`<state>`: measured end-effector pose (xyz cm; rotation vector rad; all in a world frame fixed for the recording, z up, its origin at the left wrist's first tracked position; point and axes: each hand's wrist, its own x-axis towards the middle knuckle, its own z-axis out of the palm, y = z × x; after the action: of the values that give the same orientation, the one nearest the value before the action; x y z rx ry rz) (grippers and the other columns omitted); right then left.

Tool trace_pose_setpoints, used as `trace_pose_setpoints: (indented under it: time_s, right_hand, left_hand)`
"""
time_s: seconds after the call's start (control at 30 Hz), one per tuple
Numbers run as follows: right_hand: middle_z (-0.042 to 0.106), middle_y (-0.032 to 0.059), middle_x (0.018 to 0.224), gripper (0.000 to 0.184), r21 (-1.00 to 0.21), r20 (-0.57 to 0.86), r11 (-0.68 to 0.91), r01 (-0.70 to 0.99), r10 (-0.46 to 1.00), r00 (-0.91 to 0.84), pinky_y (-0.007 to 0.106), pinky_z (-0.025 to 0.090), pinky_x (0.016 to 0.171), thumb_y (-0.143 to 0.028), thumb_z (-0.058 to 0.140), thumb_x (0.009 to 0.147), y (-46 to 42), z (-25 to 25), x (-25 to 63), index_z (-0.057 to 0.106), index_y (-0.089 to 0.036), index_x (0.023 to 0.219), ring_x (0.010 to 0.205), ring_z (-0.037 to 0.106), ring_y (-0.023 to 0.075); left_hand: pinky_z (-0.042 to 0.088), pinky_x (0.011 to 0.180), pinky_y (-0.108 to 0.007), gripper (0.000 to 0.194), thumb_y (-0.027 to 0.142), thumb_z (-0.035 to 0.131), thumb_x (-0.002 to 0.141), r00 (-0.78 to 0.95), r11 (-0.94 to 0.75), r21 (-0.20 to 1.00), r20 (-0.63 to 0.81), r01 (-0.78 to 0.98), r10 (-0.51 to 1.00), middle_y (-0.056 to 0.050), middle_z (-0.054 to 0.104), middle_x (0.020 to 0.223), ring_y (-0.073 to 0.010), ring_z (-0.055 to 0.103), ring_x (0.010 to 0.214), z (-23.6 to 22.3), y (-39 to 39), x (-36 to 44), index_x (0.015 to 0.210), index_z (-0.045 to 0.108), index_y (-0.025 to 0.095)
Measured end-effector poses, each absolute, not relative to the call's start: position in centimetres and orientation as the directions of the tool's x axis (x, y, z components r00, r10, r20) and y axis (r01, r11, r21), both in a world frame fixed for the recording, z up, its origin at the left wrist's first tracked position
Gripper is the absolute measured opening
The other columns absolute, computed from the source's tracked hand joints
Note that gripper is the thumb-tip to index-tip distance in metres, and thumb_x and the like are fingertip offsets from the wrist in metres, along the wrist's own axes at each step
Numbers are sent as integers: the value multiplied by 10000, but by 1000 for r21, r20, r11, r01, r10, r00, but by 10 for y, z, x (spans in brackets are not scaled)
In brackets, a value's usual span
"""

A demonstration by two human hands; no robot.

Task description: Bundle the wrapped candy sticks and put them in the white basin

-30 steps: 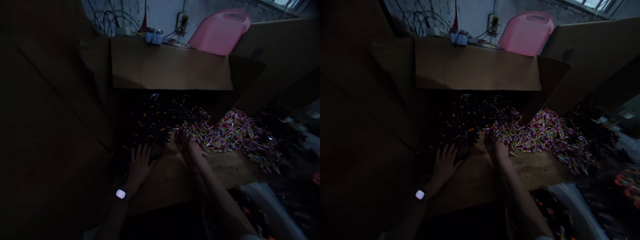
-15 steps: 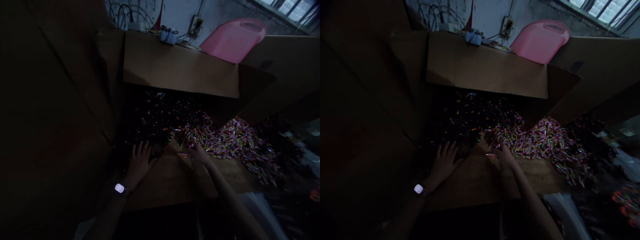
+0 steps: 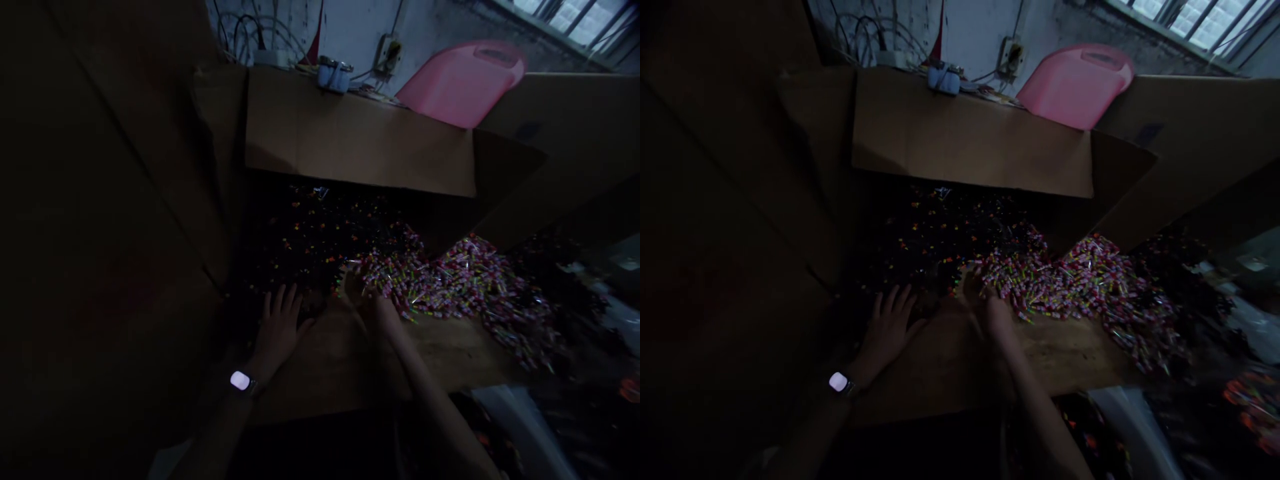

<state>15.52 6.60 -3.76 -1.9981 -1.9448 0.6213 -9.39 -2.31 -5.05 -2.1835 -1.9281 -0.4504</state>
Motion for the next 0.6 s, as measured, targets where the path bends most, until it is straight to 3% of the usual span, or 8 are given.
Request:
trace_pose_setpoints:
  time_s: [0.17,0.37,0.6]
  right_hand:
    - [641,42,935,276,-528,-97,-109,842,993,68,310,512,672,-341,528,904,92,-27,170,559,-135,1086,756,623,147]
    - [612,62,1078,261,-527,-137,-178,831,983,124,377,520,780,-325,555,896,112,-36,148,581,-156,1094,915,613,186]
    - [599,67,1118,264,-609,-140,-174,774,984,111,379,519,794,-308,561,894,109,-41,143,574,-167,1117,944,608,193]
  left_hand:
    - [109,1132,-535,580,524,384,896,93,-135,95,352,986,931,-115,337,1471,-316,237,1373,-52,-23,-93,1290,508,117]
    - [119,1127,-543,566,516,395,894,98,-136,78,365,988,926,-123,356,1460,-322,252,1367,-54,-22,-95,1275,524,118]
    - [113,1126,-545,568,518,402,889,107,-144,72,375,987,921,-125,349,1463,-324,240,1372,-56,-21,-95,1277,518,119]
